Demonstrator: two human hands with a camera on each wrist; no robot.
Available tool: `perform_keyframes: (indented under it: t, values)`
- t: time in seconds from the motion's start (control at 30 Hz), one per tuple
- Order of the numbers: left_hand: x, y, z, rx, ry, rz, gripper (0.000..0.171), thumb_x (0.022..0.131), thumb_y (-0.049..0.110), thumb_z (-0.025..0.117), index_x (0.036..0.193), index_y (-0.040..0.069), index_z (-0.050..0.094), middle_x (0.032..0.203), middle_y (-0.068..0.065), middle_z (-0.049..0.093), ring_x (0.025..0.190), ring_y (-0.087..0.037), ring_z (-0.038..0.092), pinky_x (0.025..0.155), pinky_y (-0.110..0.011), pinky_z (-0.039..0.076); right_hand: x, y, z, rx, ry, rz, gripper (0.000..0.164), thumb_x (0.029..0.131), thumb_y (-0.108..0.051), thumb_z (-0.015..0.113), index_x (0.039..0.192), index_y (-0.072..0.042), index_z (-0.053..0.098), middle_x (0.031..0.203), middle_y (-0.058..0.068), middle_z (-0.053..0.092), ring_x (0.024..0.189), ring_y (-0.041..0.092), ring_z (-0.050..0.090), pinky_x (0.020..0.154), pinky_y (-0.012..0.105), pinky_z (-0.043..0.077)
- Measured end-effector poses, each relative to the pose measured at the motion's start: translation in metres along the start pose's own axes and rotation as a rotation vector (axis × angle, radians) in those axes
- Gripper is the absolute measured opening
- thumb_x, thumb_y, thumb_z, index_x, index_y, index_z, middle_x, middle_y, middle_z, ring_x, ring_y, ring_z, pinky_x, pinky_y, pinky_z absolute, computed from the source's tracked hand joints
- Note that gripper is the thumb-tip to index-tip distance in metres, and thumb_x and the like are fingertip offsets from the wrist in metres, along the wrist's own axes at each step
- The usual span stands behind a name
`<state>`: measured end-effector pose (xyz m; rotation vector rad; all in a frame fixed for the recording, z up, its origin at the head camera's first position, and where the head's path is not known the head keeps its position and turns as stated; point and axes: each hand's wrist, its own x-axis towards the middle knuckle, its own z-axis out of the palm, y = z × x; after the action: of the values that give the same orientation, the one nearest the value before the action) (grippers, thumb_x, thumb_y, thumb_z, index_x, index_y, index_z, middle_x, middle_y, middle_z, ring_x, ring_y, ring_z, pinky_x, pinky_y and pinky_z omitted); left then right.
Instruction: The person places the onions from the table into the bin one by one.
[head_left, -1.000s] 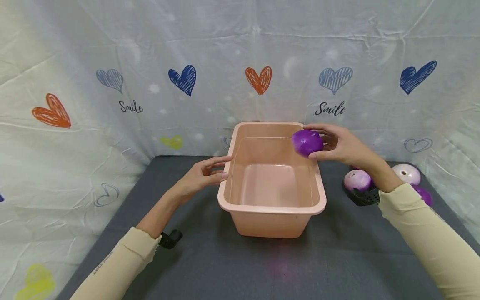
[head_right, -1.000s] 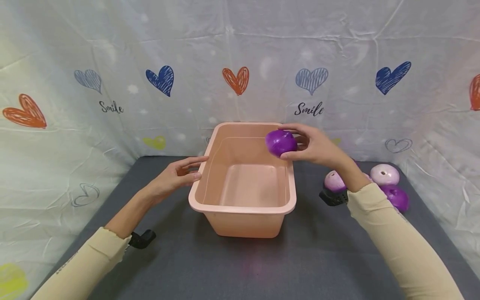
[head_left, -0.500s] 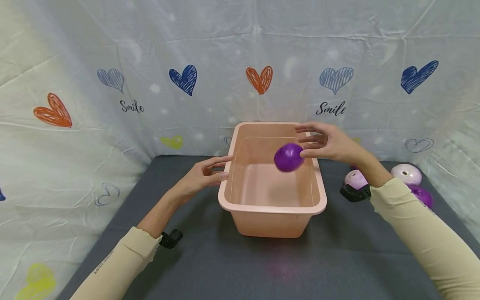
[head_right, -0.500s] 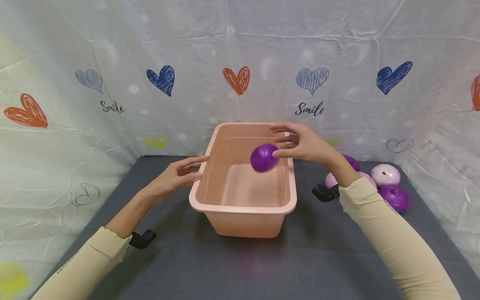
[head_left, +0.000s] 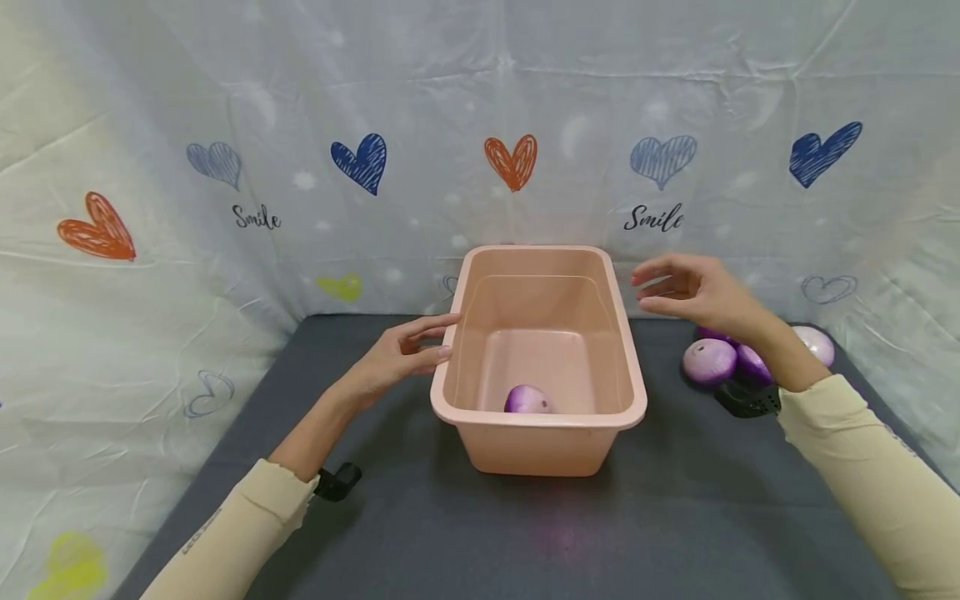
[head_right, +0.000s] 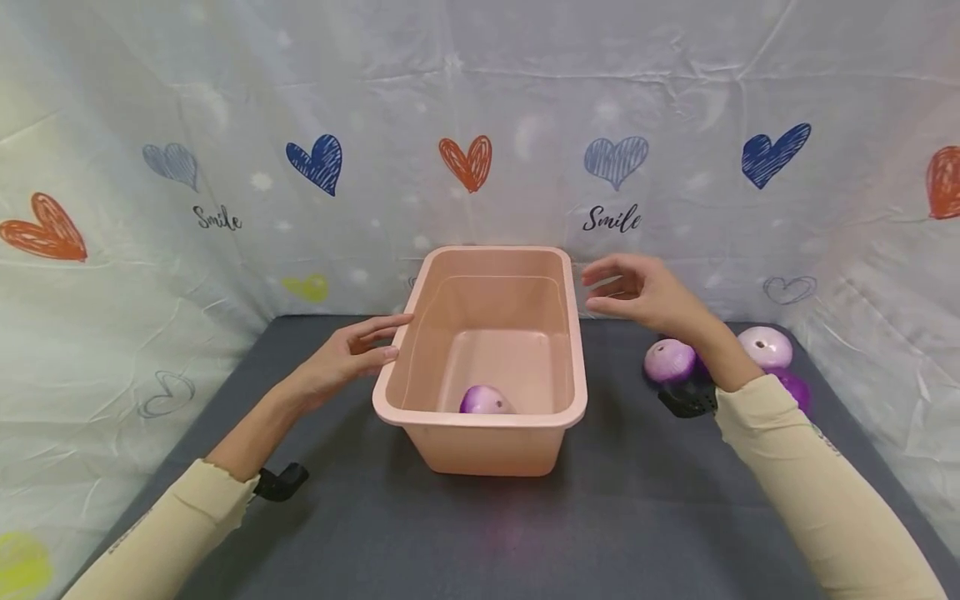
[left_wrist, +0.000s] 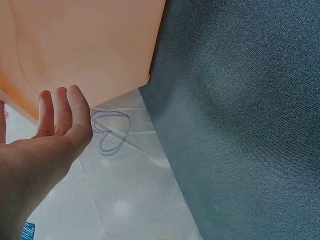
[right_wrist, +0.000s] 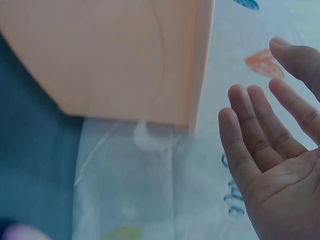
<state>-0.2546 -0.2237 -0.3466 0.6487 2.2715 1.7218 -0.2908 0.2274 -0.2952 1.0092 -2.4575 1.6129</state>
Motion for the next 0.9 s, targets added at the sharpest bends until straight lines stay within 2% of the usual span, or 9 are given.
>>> perform_keyframes:
  t: [0.2,0.4,0.57,0.8,0.9]
  values:
    - [-0.001,-0.001,0.0,0.001,0.001,-0.002,0.057,0.101,0.02,0.068,0.154,0.018,0.048,0.149,-0.012,0.047,0.127,-0.03,0.055,0.101,-0.049,0.048,-0.026,0.007,-0.017,-0.069,0.04,0.063,0.032,0.094,-0.004,0.074,0.125,-0.001,0.066,0.118,0.01,0.068,0.106,0.02,0.069,0.085,0.029,0.057]
    - [0.0,0.0,0.001,0.01,0.003,-0.01,0.056,0.101,0.02,0.067,0.154,0.02,0.048,0.15,-0.013,0.046,0.13,-0.031,0.053,0.101,-0.05,0.048,-0.05,0.014,-0.03,-0.069,0.101,0.121,0.032,0.095,-0.002,0.072,0.125,0.004,0.065,0.115,0.006,0.07,0.103,0.016,0.07,0.081,0.027,0.057]
    - [-0.001,0.0,0.0,0.01,0.007,-0.016,0.056,0.101,0.02,0.068,0.154,0.019,0.049,0.148,-0.013,0.048,0.128,-0.03,0.054,0.1,-0.048,0.049,-0.068,0.024,-0.039,-0.116,0.142,0.165,0.032,0.095,-0.003,0.073,0.126,0.002,0.066,0.114,0.001,0.071,0.103,0.01,0.069,0.083,0.021,0.055]
    - [-0.001,0.001,0.001,0.008,0.011,-0.025,0.056,0.101,0.021,0.068,0.154,0.021,0.049,0.147,-0.012,0.049,0.128,-0.029,0.054,0.1,-0.047,0.049,-0.093,0.043,-0.053,-0.107,0.15,0.151,0.029,0.095,0.002,0.07,0.124,0.005,0.065,0.113,0.003,0.072,0.103,0.011,0.069,0.083,0.022,0.055]
    - [0.0,0.001,0.002,0.001,0.013,-0.032,0.056,0.101,0.021,0.068,0.153,0.022,0.049,0.147,-0.012,0.049,0.129,-0.029,0.054,0.1,-0.046,0.05,-0.105,0.048,-0.06,-0.134,0.159,0.175,0.03,0.096,0.001,0.07,0.125,0.003,0.065,0.113,-0.001,0.072,0.103,0.008,0.069,0.081,0.02,0.054]
